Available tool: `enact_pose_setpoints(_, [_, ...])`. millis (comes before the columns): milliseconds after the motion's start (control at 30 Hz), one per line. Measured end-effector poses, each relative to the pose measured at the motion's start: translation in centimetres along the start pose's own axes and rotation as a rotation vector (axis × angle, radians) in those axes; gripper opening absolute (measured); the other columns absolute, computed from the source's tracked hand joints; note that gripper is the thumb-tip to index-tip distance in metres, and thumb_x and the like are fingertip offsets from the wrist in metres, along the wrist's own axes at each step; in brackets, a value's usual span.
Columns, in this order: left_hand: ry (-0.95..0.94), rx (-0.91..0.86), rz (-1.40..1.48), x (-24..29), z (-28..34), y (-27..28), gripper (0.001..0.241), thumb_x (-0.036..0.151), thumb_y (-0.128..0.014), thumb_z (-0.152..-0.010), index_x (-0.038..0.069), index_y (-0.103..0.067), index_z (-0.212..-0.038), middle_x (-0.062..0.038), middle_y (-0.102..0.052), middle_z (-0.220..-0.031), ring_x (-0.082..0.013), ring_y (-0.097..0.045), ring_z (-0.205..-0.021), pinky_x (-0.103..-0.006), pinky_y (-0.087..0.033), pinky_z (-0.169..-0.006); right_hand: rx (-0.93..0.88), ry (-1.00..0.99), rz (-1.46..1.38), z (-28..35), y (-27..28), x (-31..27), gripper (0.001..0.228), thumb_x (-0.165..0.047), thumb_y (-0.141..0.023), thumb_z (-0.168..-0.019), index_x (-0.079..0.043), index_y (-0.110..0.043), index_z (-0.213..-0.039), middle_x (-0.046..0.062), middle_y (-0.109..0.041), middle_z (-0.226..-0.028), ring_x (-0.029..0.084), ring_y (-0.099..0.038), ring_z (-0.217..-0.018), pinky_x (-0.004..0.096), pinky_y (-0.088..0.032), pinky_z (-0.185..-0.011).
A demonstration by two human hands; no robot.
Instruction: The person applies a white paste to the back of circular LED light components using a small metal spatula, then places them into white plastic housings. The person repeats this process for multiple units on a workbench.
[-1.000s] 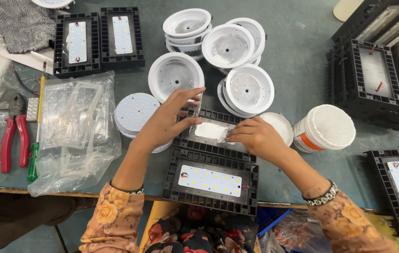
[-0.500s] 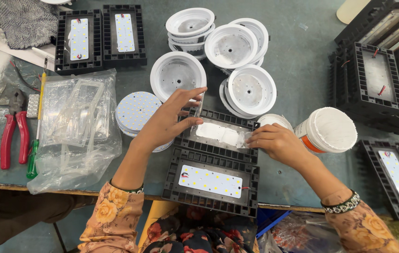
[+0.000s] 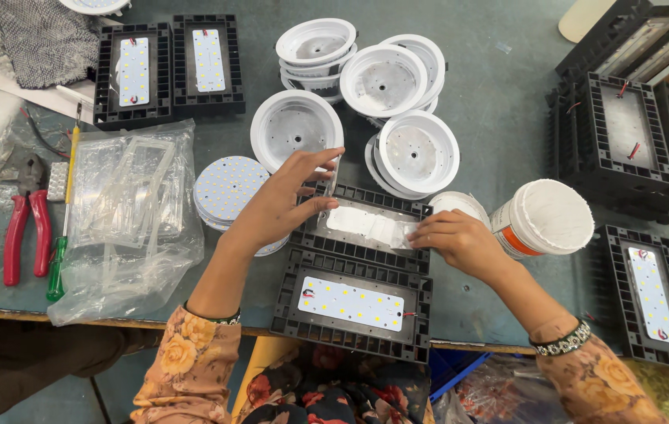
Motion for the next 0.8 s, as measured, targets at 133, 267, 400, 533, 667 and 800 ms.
enact_pose_setpoints(133, [0.008, -0.005, 0.003, 0.0, -0.2, -0.3, 0.070, 0.019, -0.076, -0.090, 0.023, -0.044, -0.152, -0.008, -0.055, -0.136, -0.0232, -0.062, -0.128, -0.0397, -0.057, -0.102, 0.097, -0.074, -0.048, 0.8, 1.3, 0.3, 0.029, 0.004, -0.069, -0.077, -0.013, -0.080, -0.097, -0.004, -0.078, -0.106, 0.019, -0.071, -0.104, 0.034, -0.056, -0.091])
enact_pose_setpoints(267, [0.007, -0.024, -0.029, 0.5, -0.6, 0.2, 0.072, 0.017, -0.078, -0.087, 0.022, -0.046, -0.151, -0.008, -0.057, -0.135, -0.0234, -0.062, -0.127, -0.0397, -0.057, -0.100, 0.428, -0.596, -0.577, 2.1, 1.4, 4.0, 0.019, -0.004, -0.074, -0.089, -0.007, -0.079, -0.107, 0.001, -0.078, -0.104, 0.014, -0.067, -0.091, 0.029, -0.053, -0.082])
enact_pose_setpoints(400, [0.033, -0.070, 0.025, 0.2, -0.9, 0.3, 0.072, 0.013, -0.081, -0.083, 0.020, -0.050, -0.147, -0.008, -0.057, -0.135, -0.0242, -0.063, -0.126, -0.0378, -0.060, -0.099, 0.600, -1.028, -1.174, 2.1, -5.4, 5.5, 0.029, -0.020, -0.078, -0.089, -0.003, -0.075, -0.113, 0.003, -0.075, -0.094, 0.009, -0.065, -0.076, 0.026, -0.050, -0.061])
enact_pose_setpoints(533, [0.099, -0.080, 0.060, -0.3, -1.1, 0.6, 0.071, 0.012, -0.081, -0.081, 0.019, -0.050, -0.145, -0.008, -0.058, -0.137, -0.0264, -0.064, -0.125, -0.0371, -0.062, -0.095, 0.480, -1.058, -1.264, -0.8, -9.9, 4.1, 0.033, -0.021, -0.074, -0.090, 0.003, -0.073, -0.113, 0.009, -0.077, -0.091, 0.010, -0.069, -0.067, 0.024, -0.051, -0.050])
enact_pose_setpoints(667, [0.136, -0.077, 0.016, -0.7, -1.3, 1.0, 0.070, 0.014, -0.082, -0.080, 0.017, -0.050, -0.142, -0.009, -0.061, -0.137, -0.0280, -0.066, -0.124, -0.0383, -0.060, -0.095, 0.380, -1.039, -1.260, -3.2, -11.6, 3.5, 0.030, -0.016, -0.072, -0.091, 0.005, -0.075, -0.111, 0.012, -0.075, -0.086, 0.012, -0.065, -0.058, 0.023, -0.053, -0.047])
enact_pose_setpoints(800, [0.107, -0.087, 0.026, -0.8, -1.4, 1.1, 0.069, 0.016, -0.082, -0.081, 0.014, -0.049, -0.142, -0.010, -0.060, -0.136, -0.0280, -0.067, -0.122, -0.0394, -0.058, -0.099, 0.352, -1.069, -1.250, -4.3, -12.6, 3.5, 0.028, -0.015, -0.072, -0.091, 0.008, -0.075, -0.107, 0.013, -0.077, -0.084, 0.012, -0.065, -0.056, 0.022, -0.052, -0.044])
Point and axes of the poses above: each hand's wrist, its own z-axis away from the middle knuckle, its own y-axis out of the back of the hand, x = y × z, the point moved 8 cm from there along -z, towards the middle knuckle
